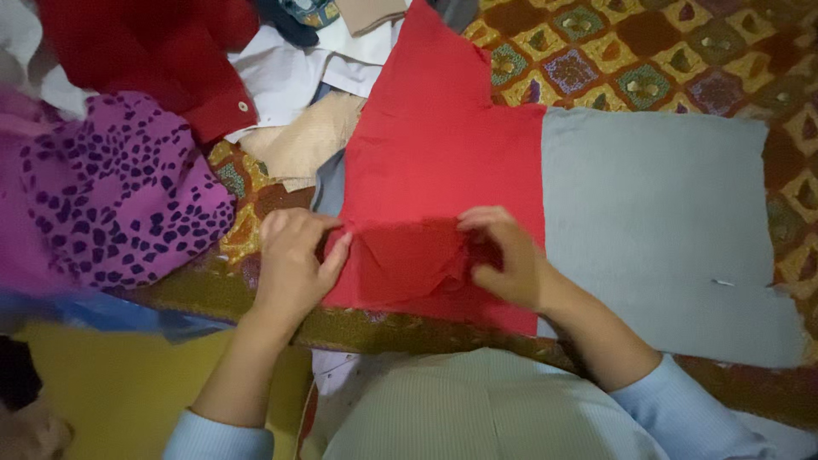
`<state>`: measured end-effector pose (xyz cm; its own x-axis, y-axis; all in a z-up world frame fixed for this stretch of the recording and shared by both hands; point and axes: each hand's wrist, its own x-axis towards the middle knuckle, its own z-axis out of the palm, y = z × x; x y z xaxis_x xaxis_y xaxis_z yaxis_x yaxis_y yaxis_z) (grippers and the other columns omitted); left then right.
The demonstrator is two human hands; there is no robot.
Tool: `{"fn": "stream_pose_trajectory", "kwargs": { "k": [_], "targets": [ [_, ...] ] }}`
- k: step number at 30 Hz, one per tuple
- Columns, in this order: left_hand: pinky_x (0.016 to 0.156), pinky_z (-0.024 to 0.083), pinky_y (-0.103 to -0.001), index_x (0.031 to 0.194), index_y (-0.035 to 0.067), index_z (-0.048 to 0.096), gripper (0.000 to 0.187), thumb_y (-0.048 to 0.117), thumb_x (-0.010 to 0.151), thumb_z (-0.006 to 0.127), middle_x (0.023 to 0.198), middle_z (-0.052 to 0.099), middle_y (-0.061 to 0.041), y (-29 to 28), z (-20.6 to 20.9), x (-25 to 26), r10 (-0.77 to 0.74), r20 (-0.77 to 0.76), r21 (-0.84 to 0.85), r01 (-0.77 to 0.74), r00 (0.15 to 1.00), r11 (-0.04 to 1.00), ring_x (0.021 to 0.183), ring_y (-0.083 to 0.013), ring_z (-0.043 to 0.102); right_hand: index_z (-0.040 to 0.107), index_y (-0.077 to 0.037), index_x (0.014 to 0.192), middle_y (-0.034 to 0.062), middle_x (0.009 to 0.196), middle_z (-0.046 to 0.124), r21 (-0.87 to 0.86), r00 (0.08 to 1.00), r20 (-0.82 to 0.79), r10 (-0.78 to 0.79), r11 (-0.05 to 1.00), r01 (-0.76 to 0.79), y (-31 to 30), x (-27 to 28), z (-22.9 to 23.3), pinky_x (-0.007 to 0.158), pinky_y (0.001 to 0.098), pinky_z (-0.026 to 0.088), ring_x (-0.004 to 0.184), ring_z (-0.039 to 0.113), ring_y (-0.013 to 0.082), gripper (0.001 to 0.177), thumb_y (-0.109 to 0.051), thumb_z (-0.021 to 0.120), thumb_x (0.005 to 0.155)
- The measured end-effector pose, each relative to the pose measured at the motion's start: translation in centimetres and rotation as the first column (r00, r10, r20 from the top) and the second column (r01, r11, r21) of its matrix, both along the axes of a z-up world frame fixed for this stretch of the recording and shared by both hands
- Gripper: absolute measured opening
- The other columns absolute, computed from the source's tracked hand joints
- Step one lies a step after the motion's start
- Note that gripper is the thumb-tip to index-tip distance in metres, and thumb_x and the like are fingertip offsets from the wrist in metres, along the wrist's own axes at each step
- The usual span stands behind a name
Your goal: The person folds a black hoodie, then a red and grey t-shirt, and finally a blue t-shirt on a patterned bedspread. Each garment is smoothed, folded in half, and stacked neatly.
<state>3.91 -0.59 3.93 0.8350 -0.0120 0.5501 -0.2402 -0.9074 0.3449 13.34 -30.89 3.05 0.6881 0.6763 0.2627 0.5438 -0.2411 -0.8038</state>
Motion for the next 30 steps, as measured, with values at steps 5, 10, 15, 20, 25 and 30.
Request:
{"fn": "stream_pose_trajectory", "kwargs": {
  "k": [5, 10, 15, 20, 25, 30],
  "targets": [
    [0.096, 0.041, -0.05, 0.091, 0.006, 0.073, 0.017, 0.021, 0.086, 0.079, 0.093, 0.067, -0.013, -1.1, -1.0, 0.1, 0.12, -0.025, 0.013, -0.119, 0.993, 0.993, 0.099, -0.0348, 0.059, 0.061, -0.006, 0.114, 0.015, 0.119, 0.061, -0.124, 0.972, 0.23, -0.04, 0.99, 0.07, 0.8, -1.6, 1.3, 0.092, 0.0425, 0.052, 0.11, 0.06, 0.0339, 0.05, -0.015, 0.08, 0.068],
    [0.099, 0.042, -0.053, 0.089, 0.004, 0.07, 0.012, 0.014, 0.086, 0.075, 0.092, 0.066, -0.016, -1.7, -2.6, 0.1, 0.136, 0.005, -0.003, -0.136, 0.991, 0.991, 0.097, -0.0377, 0.06, 0.064, -0.008, 0.099, 0.0121, 0.11, 0.063, -0.257, 0.896, 0.433, -0.101, 0.939, 0.23, 1.9, -2.9, -0.1, 0.078, 0.0462, 0.055, 0.101, 0.062, 0.0339, 0.033, -0.015, 0.079, 0.071],
    [0.109, 0.045, -0.056, 0.091, 0.001, 0.064, 0.01, 0.008, 0.09, 0.071, 0.092, 0.065, -0.02, -0.6, -3.2, -0.6, 0.117, -0.019, -0.069, -0.118, 0.993, 0.991, 0.095, -0.0418, 0.061, 0.063, -0.009, 0.098, 0.0097, 0.107, 0.063, -0.406, 0.927, 0.335, -0.166, 0.863, 0.301, 1.2, -2.7, -1.4, 0.077, 0.043, 0.055, 0.103, 0.063, 0.0312, 0.022, -0.007, 0.072, 0.078],
    [0.111, 0.042, -0.054, 0.101, 0.001, 0.067, 0.011, 0.007, 0.092, 0.071, 0.104, 0.069, -0.018, 0.4, -1.8, -1.5, 0.144, -0.036, -0.073, -0.146, 0.989, 0.987, 0.105, -0.0387, 0.062, 0.058, -0.004, 0.108, 0.0164, 0.125, 0.057, -0.011, 0.991, 0.115, 0.065, 0.998, -0.064, -0.5, -0.2, -0.4, 0.09, 0.0403, 0.05, 0.111, 0.057, 0.0367, 0.037, -0.01, 0.071, 0.074],
    [0.101, 0.042, -0.052, 0.112, 0.001, 0.072, 0.034, 0.008, 0.079, 0.072, 0.112, 0.069, -0.016, -0.3, -1.4, -1.6, -0.04, 0.001, 0.044, 0.04, 0.999, 0.998, 0.112, -0.0358, 0.06, 0.068, -0.007, 0.112, 0.011, 0.105, 0.07, -0.177, 0.994, 0.012, -0.105, 0.979, 0.105, 0.2, 1.6, -0.4, 0.09, 0.0406, 0.051, 0.1, 0.064, 0.0287, 0.019, -0.014, 0.065, 0.095],
    [0.099, 0.045, -0.048, 0.104, 0.008, 0.076, 0.017, 0.01, 0.087, 0.075, 0.102, 0.07, -0.012, 1.3, -1.8, 1.2, 0.015, -0.166, -0.105, -0.033, 0.986, 0.994, 0.107, -0.0346, 0.063, 0.069, -0.006, 0.092, 0.0111, 0.087, 0.069, -0.217, 0.979, 0.169, -0.117, 0.964, 0.153, 2.0, 1.6, -1.3, 0.081, 0.0432, 0.049, 0.084, 0.064, 0.0309, 0.016, -0.022, 0.07, 0.095]
  ]
}}
